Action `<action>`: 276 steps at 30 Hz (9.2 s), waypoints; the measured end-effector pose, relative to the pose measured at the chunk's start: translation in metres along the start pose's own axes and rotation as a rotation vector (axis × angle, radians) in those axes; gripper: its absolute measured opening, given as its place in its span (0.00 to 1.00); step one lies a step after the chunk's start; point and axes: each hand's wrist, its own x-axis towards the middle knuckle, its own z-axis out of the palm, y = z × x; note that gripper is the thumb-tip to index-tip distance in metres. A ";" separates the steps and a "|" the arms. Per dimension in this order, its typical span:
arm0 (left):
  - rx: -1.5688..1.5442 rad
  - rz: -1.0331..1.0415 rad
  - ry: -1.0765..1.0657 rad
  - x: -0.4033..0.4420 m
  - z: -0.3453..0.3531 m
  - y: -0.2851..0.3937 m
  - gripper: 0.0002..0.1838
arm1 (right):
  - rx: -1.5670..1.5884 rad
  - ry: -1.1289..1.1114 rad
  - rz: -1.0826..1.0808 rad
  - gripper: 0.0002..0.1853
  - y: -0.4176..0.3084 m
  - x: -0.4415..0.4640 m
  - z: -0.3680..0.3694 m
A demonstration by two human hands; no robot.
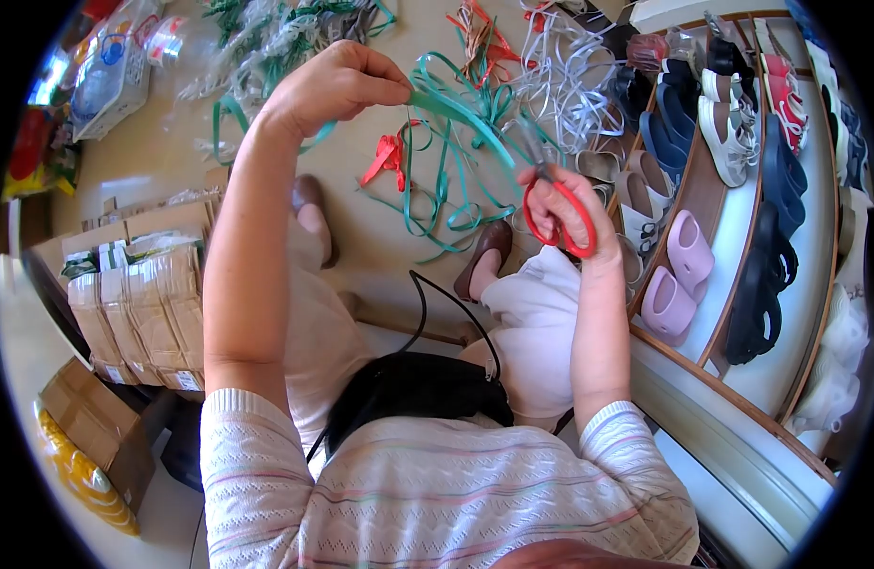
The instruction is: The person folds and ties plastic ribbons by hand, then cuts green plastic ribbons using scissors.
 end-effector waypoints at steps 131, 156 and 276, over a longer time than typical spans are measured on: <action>0.300 0.081 -0.335 0.005 0.011 0.000 0.08 | -0.234 -0.035 -0.011 0.21 0.007 0.011 0.067; 0.309 0.088 -0.316 0.004 0.010 -0.002 0.07 | -0.117 -0.076 -0.029 0.16 0.016 0.014 0.063; -0.029 0.031 -0.462 0.005 0.030 -0.001 0.09 | -0.356 -0.175 0.018 0.21 0.000 -0.001 -0.004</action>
